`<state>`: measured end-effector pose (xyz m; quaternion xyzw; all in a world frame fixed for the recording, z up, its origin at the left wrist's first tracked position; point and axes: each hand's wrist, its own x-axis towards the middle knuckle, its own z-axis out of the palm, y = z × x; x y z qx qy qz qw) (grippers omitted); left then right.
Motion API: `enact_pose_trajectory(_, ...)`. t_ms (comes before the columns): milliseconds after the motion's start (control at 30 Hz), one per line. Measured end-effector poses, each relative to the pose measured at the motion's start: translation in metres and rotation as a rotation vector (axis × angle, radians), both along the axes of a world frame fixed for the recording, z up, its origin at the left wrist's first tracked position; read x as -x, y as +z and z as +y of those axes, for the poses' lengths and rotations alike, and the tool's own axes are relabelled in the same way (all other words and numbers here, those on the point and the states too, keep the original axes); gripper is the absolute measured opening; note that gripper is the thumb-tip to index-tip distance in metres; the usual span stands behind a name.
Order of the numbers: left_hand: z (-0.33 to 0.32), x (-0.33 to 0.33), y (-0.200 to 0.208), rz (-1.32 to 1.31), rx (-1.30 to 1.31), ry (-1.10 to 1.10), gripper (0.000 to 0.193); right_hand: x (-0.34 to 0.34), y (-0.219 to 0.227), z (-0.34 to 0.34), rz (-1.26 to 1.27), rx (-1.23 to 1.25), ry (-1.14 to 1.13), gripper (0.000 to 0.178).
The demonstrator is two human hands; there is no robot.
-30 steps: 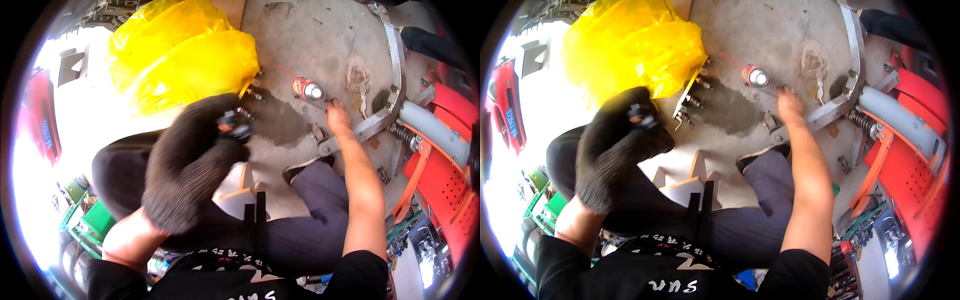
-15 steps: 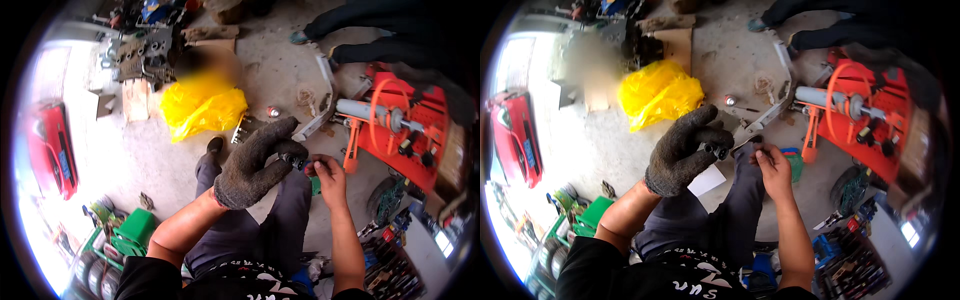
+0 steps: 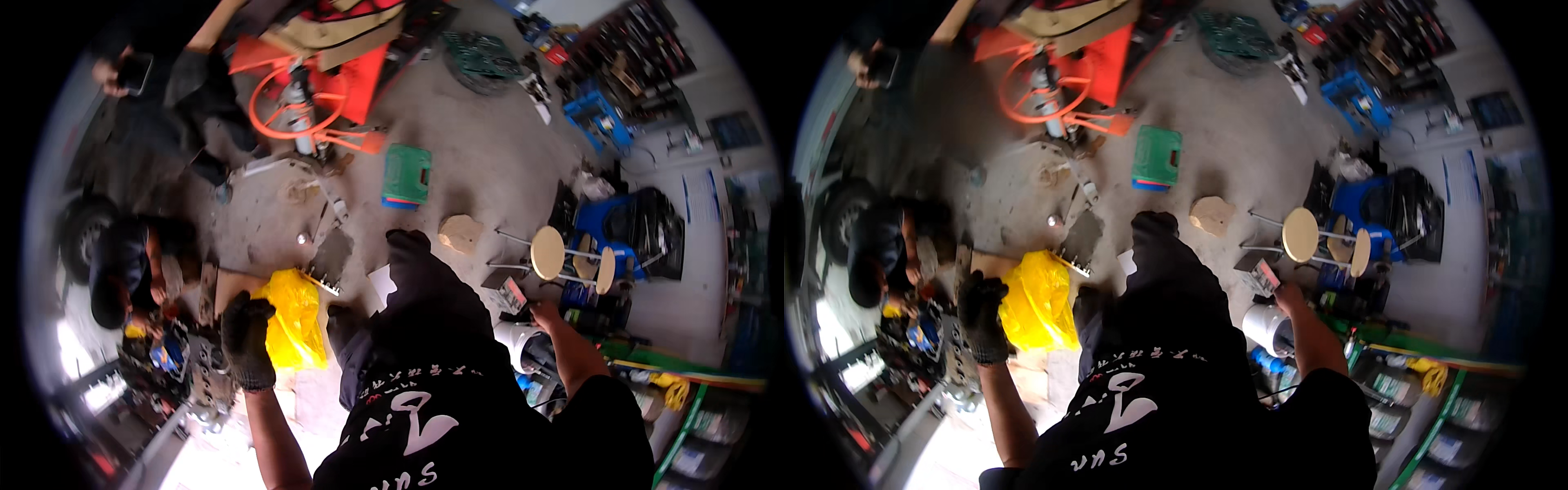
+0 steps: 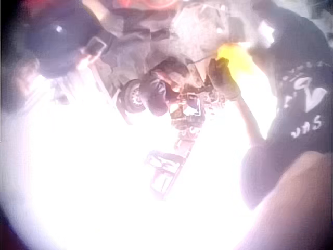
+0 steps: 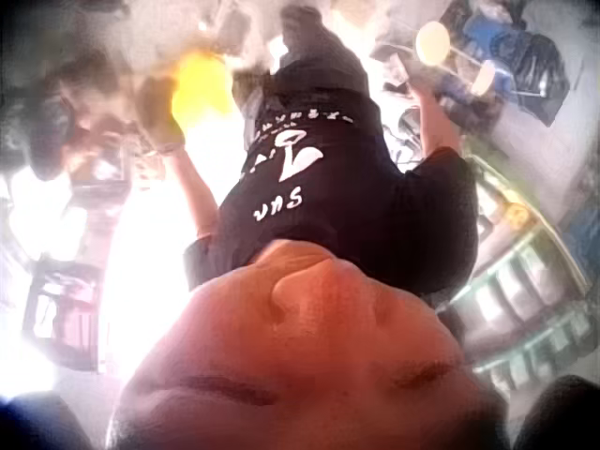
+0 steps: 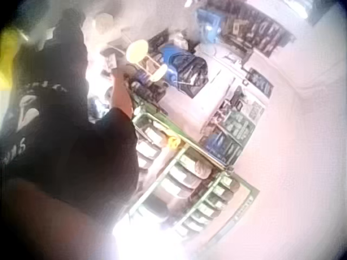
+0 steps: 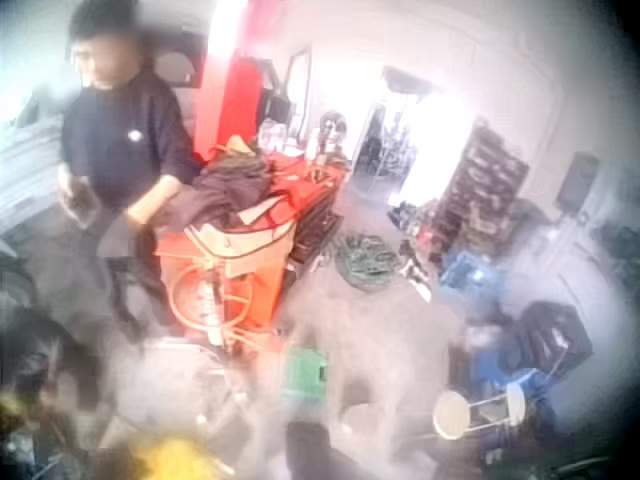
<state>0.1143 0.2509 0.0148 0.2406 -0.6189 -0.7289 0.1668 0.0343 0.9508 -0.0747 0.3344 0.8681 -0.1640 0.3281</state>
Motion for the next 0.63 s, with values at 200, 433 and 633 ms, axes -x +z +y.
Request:
enact_pose_trajectory(200, 0.050, 0.046, 0.015, -0.041, -0.032, -0.181, 0.048, -0.109, -0.064, 0.073, -0.124, 0.230, -0.157, 0.035)
enact_pose_trajectory(433, 0.197, 0.199, 0.053, 0.001, 0.027, -0.497, 0.046, 0.007, -0.126, 0.072, -0.033, 0.902, -0.441, 0.023)
enact_pose_trajectory(633, 0.270, 0.285, 0.064, -0.036, 0.083, -0.398, 0.048, 0.131, -0.197, 0.114, 0.010, 1.415, -0.721, 0.016)
